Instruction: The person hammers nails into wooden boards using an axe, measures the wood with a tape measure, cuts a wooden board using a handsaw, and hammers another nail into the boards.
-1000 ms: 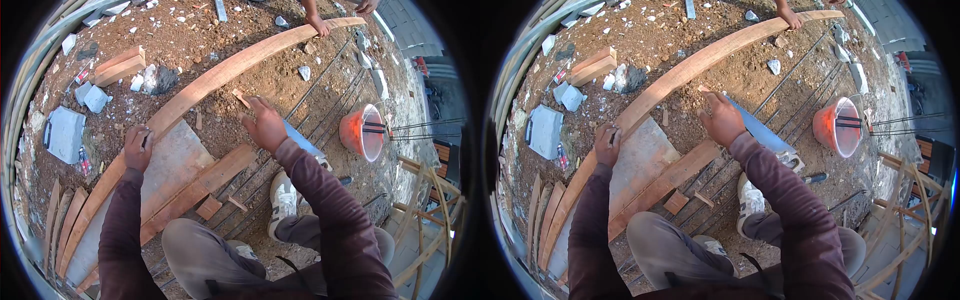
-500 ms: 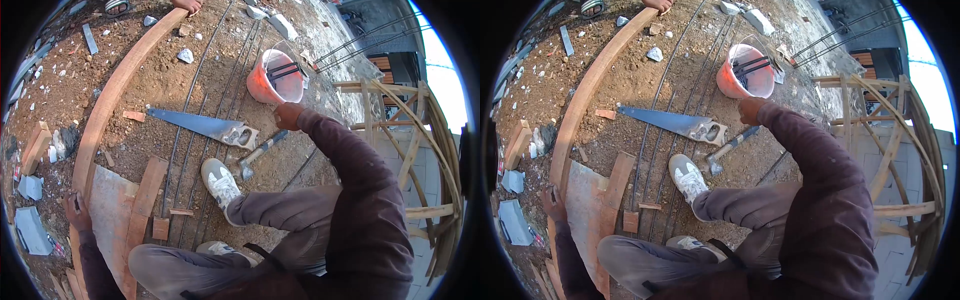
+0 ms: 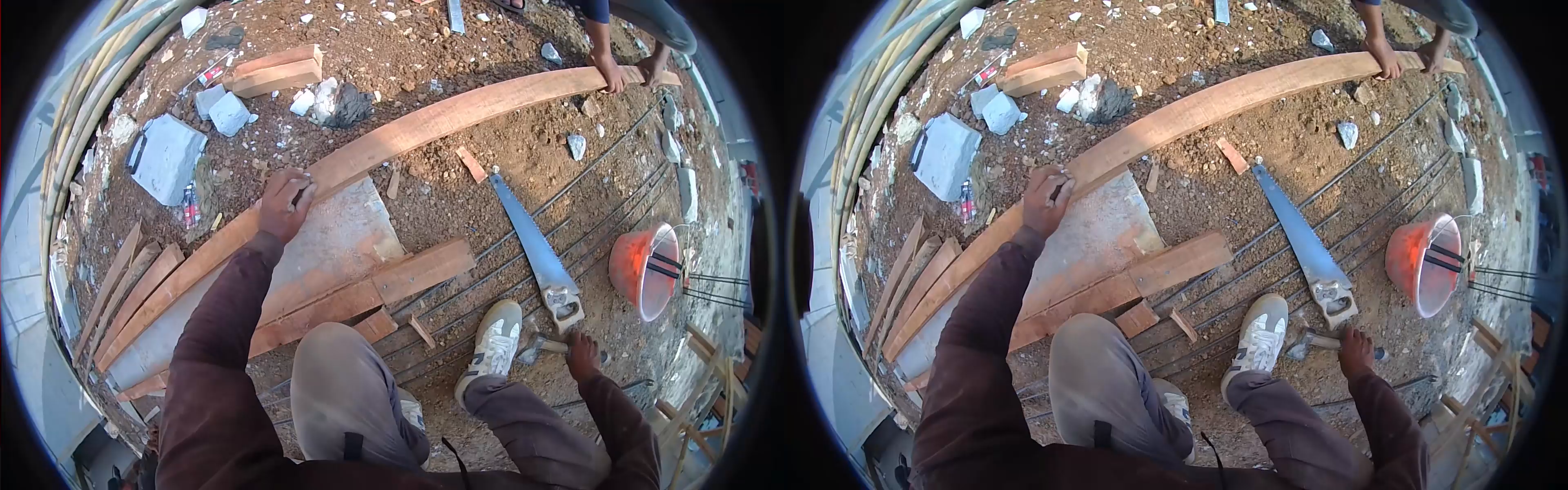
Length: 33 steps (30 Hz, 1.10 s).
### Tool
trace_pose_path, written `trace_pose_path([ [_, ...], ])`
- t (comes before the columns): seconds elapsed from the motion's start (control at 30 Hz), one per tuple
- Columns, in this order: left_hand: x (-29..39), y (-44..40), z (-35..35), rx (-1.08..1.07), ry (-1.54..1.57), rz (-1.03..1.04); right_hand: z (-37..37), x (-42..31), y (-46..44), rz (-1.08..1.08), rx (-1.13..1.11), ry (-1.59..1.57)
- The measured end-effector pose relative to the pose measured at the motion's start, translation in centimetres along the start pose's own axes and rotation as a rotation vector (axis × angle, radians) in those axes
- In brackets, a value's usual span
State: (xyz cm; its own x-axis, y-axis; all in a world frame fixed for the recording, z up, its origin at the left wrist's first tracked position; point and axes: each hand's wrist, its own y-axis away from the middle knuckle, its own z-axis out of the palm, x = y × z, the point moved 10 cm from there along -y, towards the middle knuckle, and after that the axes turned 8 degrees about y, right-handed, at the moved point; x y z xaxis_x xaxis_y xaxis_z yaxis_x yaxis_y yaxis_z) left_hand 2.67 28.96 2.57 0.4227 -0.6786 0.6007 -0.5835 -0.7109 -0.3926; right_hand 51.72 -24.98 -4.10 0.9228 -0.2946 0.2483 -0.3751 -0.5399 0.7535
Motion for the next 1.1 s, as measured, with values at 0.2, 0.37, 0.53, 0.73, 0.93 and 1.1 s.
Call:
trace_pose_path([
  [0.2,0.4,-0.3,-0.5,0.028,0.076,0.010,-0.9,0.3,5.1,-0.044,0.028,-0.088],
  [0.37,0.3,-0.3,-0.6,0.030,0.053,0.025,-7.9,2.4,7.6,0.011,0.020,-0.401],
  [0.53,0.0,0.1,-0.2,0.021,0.083,-0.003,-26.2,-10.5,4.4,-0.269,0.170,-1.068],
  [0.73,0.0,-0.3,-0.4,0.009,0.055,0.006,-31.0,-26.9,-1.0,-0.336,0.203,-1.440],
  [0.93,-0.2,-0.1,-0.3,0.017,0.063,0.004,-32.0,-34.3,-2.2,-0.438,0.419,-1.136],
  [1.1,-0.3,-0.1,-0.4,0.035,0.081,-0.006,-33.8,-37.9,-1.1,-0.476,0.540,-1.063],
])
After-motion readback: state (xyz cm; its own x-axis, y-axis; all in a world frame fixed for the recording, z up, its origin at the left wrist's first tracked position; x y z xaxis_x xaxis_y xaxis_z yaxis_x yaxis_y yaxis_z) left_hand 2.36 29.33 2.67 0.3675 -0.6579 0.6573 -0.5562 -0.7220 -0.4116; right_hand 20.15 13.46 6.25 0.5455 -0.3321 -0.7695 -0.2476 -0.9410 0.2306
